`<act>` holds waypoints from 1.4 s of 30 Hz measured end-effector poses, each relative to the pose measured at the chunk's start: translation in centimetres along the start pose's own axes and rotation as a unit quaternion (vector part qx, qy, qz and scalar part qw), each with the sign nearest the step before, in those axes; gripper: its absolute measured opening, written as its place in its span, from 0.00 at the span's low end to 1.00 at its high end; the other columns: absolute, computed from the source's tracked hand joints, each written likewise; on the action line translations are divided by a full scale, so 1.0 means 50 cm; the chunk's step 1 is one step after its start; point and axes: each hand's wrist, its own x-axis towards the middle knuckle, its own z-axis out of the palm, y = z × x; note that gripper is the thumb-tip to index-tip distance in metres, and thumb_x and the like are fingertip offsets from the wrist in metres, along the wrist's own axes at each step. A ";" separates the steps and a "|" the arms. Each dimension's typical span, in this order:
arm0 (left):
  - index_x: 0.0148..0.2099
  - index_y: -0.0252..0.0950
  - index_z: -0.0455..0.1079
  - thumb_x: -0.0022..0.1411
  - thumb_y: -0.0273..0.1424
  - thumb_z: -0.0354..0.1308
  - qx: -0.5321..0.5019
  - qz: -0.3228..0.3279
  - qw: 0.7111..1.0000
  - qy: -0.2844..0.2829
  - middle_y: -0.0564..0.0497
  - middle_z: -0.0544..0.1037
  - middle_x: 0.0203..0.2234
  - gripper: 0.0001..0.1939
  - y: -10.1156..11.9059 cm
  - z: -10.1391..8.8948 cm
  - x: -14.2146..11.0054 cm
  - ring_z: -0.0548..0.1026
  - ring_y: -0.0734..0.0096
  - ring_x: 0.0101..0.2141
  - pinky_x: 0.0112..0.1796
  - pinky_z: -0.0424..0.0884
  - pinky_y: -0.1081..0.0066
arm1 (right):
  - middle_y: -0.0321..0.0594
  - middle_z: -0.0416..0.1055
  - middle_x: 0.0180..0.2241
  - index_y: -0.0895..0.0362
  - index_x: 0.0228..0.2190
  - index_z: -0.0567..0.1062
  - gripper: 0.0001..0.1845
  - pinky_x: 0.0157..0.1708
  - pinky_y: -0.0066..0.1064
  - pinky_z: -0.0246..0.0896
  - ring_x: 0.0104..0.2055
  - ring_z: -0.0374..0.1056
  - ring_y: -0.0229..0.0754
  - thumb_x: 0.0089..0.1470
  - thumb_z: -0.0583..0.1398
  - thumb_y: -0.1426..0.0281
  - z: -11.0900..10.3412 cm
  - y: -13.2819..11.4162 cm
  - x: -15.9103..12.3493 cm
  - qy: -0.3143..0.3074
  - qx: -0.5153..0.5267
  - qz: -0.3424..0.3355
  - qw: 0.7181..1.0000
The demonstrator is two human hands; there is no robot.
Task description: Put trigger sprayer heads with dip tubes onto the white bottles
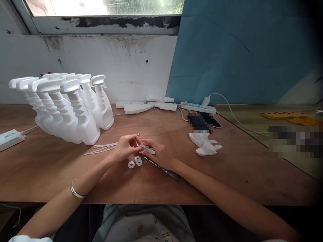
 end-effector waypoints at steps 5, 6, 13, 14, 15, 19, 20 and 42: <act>0.29 0.35 0.61 0.46 0.42 0.62 0.017 -0.013 1.000 -0.001 0.59 0.64 0.18 0.18 -0.013 0.004 0.004 0.61 0.79 0.20 0.21 0.57 0.78 | 0.38 0.71 0.43 0.52 0.47 0.61 0.19 0.43 0.33 0.62 0.44 0.68 0.38 0.53 0.57 0.68 -0.003 -0.003 0.003 -0.005 0.041 -0.003 0.999; 0.30 0.35 0.61 0.48 0.43 0.61 0.014 -0.005 1.000 -0.006 0.58 0.65 0.19 0.17 -0.013 0.002 0.004 0.62 0.79 0.20 0.22 0.58 0.78 | 0.38 0.71 0.43 0.52 0.46 0.62 0.18 0.43 0.32 0.62 0.43 0.68 0.38 0.53 0.57 0.68 -0.005 -0.003 0.003 -0.003 0.044 0.001 0.999; 0.35 0.36 0.66 0.51 0.41 0.60 0.152 0.176 0.971 -0.048 0.51 0.70 0.34 0.14 -0.019 -0.011 0.003 0.69 0.70 0.35 0.37 0.65 0.70 | 0.36 0.71 0.32 0.54 0.35 0.66 0.05 0.32 0.28 0.63 0.32 0.68 0.37 0.54 0.55 0.69 -0.023 0.004 0.002 -0.018 -0.025 0.033 0.999; 0.34 0.36 0.66 0.52 0.40 0.60 0.175 0.186 0.966 -0.045 0.50 0.70 0.33 0.14 -0.021 -0.011 0.004 0.69 0.70 0.35 0.38 0.65 0.70 | 0.36 0.71 0.32 0.55 0.35 0.66 0.05 0.32 0.28 0.63 0.31 0.68 0.37 0.54 0.55 0.69 -0.026 0.004 0.003 -0.026 -0.041 0.020 0.999; 0.34 0.36 0.66 0.53 0.40 0.59 0.191 0.193 0.961 -0.043 0.50 0.70 0.33 0.13 -0.023 -0.011 0.004 0.69 0.70 0.34 0.38 0.65 0.70 | 0.37 0.71 0.32 0.55 0.35 0.66 0.05 0.32 0.29 0.63 0.32 0.68 0.38 0.54 0.54 0.69 -0.028 0.004 0.003 -0.034 -0.057 0.001 0.998; 0.35 0.36 0.67 0.57 0.39 0.55 0.219 0.226 0.949 -0.032 0.49 0.71 0.34 0.11 -0.027 -0.007 0.004 0.68 0.70 0.35 0.39 0.64 0.70 | 0.42 0.71 0.39 0.55 0.38 0.66 0.07 0.40 0.32 0.62 0.40 0.67 0.41 0.55 0.53 0.70 -0.038 -0.002 0.009 -0.063 -0.122 -0.069 0.988; 0.35 0.36 0.68 0.57 0.39 0.54 0.221 0.235 0.946 -0.029 0.49 0.71 0.34 0.11 -0.028 -0.006 0.004 0.68 0.70 0.34 0.38 0.64 0.70 | 0.43 0.71 0.40 0.55 0.38 0.67 0.08 0.40 0.33 0.62 0.41 0.67 0.41 0.55 0.52 0.70 -0.041 -0.005 0.011 -0.065 -0.134 -0.076 0.986; 0.37 0.36 0.68 0.64 0.35 0.46 0.363 0.292 0.884 -0.025 0.48 0.73 0.36 0.12 -0.024 -0.012 0.002 0.68 0.69 0.35 0.37 0.61 0.69 | 0.41 0.72 0.32 0.56 0.35 0.67 0.08 0.34 0.28 0.60 0.35 0.67 0.39 0.58 0.49 0.68 -0.047 0.001 0.022 -0.084 -0.194 -0.100 0.972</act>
